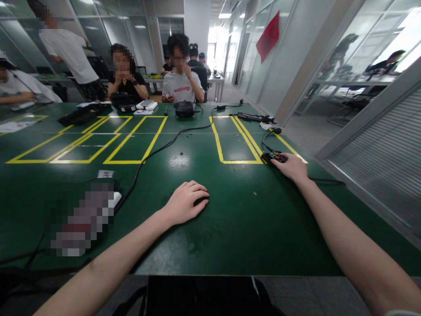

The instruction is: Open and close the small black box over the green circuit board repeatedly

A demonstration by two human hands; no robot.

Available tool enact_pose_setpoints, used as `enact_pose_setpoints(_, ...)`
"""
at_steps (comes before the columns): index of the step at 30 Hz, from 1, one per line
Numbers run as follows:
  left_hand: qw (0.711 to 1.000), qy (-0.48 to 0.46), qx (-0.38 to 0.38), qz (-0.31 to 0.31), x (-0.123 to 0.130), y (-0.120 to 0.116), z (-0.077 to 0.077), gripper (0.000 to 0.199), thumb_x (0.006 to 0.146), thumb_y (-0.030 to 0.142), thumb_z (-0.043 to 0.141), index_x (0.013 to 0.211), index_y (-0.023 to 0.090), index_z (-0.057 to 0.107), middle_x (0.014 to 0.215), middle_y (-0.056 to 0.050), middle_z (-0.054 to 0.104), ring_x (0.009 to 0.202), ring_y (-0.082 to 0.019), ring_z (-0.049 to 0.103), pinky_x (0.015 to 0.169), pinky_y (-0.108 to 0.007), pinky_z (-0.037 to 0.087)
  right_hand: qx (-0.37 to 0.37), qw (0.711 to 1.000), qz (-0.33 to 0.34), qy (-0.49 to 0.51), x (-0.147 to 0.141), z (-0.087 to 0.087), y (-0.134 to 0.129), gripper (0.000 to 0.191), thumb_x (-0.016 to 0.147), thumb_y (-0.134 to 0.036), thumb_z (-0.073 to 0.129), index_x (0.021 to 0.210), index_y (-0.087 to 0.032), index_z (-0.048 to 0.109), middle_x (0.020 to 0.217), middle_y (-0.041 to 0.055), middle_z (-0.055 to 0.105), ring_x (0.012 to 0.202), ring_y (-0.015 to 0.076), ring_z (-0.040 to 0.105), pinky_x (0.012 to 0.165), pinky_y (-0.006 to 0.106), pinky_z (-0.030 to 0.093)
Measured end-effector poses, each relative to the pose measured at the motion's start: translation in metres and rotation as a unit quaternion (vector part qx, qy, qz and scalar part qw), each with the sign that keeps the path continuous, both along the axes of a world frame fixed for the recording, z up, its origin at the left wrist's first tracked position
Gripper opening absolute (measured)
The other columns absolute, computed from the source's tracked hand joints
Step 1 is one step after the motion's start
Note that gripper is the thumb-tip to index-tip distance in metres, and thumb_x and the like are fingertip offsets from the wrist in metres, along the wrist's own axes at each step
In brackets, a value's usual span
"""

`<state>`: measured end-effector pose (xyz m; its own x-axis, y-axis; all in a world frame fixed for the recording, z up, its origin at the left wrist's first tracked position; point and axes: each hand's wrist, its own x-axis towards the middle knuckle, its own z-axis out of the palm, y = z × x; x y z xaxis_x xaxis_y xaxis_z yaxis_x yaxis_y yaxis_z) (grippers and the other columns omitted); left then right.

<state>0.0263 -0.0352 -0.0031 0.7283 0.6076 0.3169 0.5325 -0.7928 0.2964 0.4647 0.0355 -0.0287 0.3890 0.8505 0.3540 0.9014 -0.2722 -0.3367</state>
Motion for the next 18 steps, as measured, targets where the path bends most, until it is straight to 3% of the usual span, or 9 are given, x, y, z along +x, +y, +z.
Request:
enact_pose_setpoints(3, 1.0, 0.0, 0.0, 0.001, 0.0, 0.0, 0.001, 0.021, 0.101, 0.03, 0.056, 0.108, 0.022, 0.075, 0.114, -0.006, 0.076, 0.107, -0.023, 0.067, 0.096, -0.04, 0.052, -0.038, 0.998, 0.035, 0.032, -0.024, 0.009, -0.003, 0.047, 0.081, -0.046, 0.071, 0.115, -0.015, 0.077, 0.109, 0.0159, 0.078, 0.103, 0.0364, 0.072, 0.082, 0.043, 0.057)
enact_pose_setpoints(7, 1.0, -0.008, -0.007, 0.002, 0.0, 0.001, 0.003, 0.021, 0.1, 0.028, 0.057, 0.111, 0.022, 0.074, 0.115, -0.006, 0.076, 0.107, -0.024, 0.068, 0.095, -0.042, 0.053, -0.017, 0.974, 0.214, 0.074, -0.074, 0.012, -0.015, 0.039, 0.079, -0.041, 0.074, 0.11, -0.018, 0.078, 0.111, 0.0126, 0.078, 0.102, 0.032, 0.073, 0.088, 0.043, 0.058)
enact_pose_setpoints(10, 0.999, -0.041, -0.003, 0.006, 0.0, -0.001, 0.005, 0.025, 0.099, 0.029, 0.058, 0.12, 0.023, 0.07, 0.12, -0.008, 0.074, 0.109, -0.025, 0.067, 0.096, -0.043, 0.053, 0.003, 0.919, 0.385, 0.091, -0.121, 0.013, -0.033, 0.034, 0.079, -0.036, 0.076, 0.109, -0.02, 0.077, 0.11, 0.0106, 0.078, 0.1, 0.0295, 0.073, 0.089, 0.043, 0.058)
enact_pose_setpoints(13, 0.998, -0.07, 0.002, -0.002, 0.001, -0.003, 0.008, 0.035, 0.095, 0.034, 0.065, 0.128, 0.022, 0.066, 0.126, -0.01, 0.071, 0.113, -0.027, 0.064, 0.097, -0.044, 0.053, -0.019, 0.835, 0.539, 0.11, -0.165, 0.015, -0.057, 0.033, 0.083, -0.032, 0.076, 0.114, -0.02, 0.075, 0.1, 0.0073, 0.075, 0.089, 0.0224, 0.073, 0.082, 0.034, 0.057)
enact_pose_setpoints(15, 0.998, -0.065, -0.003, -0.013, 0.001, -0.003, 0.009, 0.033, 0.092, 0.035, 0.069, 0.121, 0.021, 0.068, 0.117, -0.01, 0.073, 0.108, -0.026, 0.064, 0.094, -0.042, 0.054, -0.026, 0.794, 0.596, 0.117, -0.184, 0.017, -0.069, 0.032, 0.084, -0.03, 0.075, 0.115, -0.02, 0.074, 0.099, 0.0066, 0.073, 0.088, 0.0206, 0.072, 0.079, 0.031, 0.056)
enact_pose_setpoints(18, 0.999, -0.043, -0.011, -0.011, -0.001, -0.002, 0.008, 0.027, 0.086, 0.035, 0.075, 0.108, 0.02, 0.07, 0.1, -0.007, 0.074, 0.1, -0.026, 0.063, 0.089, -0.041, 0.052, -0.02, 0.778, 0.616, 0.12, -0.195, 0.018, -0.078, 0.031, 0.085, -0.027, 0.074, 0.114, -0.02, 0.073, 0.1, 0.0069, 0.072, 0.088, 0.0203, 0.071, 0.079, 0.03, 0.056)
